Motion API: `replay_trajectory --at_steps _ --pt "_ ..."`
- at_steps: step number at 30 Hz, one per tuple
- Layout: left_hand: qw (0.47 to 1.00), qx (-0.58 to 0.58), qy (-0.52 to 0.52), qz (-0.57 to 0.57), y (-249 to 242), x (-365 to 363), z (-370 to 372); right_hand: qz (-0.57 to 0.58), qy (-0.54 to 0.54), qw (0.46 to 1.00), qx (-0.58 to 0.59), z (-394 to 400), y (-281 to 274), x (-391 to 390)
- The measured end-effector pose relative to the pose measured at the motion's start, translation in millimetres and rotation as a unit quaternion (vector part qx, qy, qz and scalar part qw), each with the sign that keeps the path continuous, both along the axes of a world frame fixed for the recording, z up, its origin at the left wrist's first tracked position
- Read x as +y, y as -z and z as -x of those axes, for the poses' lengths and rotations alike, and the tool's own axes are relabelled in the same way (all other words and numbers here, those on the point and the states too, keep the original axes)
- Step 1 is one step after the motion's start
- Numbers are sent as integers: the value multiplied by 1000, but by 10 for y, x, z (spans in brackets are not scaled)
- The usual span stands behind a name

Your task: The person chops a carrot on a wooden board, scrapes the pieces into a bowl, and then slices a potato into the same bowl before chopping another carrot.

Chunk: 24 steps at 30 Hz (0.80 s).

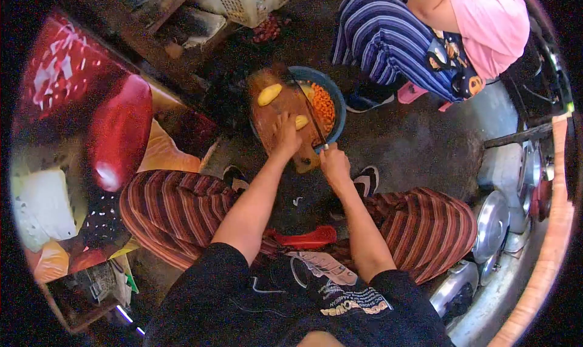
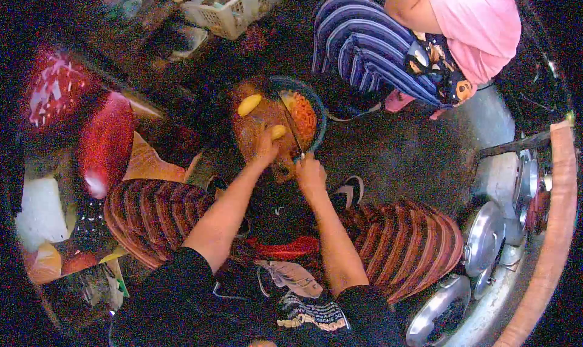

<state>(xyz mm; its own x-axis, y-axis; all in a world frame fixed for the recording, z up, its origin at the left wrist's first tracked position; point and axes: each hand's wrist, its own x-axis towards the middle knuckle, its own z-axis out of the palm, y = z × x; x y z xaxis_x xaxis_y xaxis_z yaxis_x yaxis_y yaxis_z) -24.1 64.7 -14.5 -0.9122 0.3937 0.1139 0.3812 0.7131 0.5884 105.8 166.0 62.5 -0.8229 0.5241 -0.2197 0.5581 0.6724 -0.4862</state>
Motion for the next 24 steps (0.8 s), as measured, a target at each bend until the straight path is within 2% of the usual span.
replay_trajectory --at_steps 1,2,4,7,10,14,16,20,24 --pt "998 31 58 -7 53 -89 32 -8 0 1000 -5 -3 29 -10" --pt "998 28 58 -4 103 -149 39 -17 -2 1000 -8 1 55 -23" --pt "979 18 80 -188 56 -228 45 -13 0 1000 -20 33 83 -57" --pt "971 -3 83 -223 -33 -304 -31 -6 4 1000 -31 74 25 -82" --pt "974 -39 60 -216 -1 -283 -33 -9 -1 1000 -26 52 -53 -144" --pt "973 -16 58 -225 -101 -281 -44 -30 -17 999 -14 61 -85 -211" --pt "983 -20 44 -179 -229 -276 -78 -29 -14 999 -12 90 45 -231" --pt "974 -19 44 -224 -113 -260 -31 -28 -8 1000 4 182 250 -182" --pt "975 -2 46 -218 -87 -289 -28 9 -14 1000 11 199 114 -85"
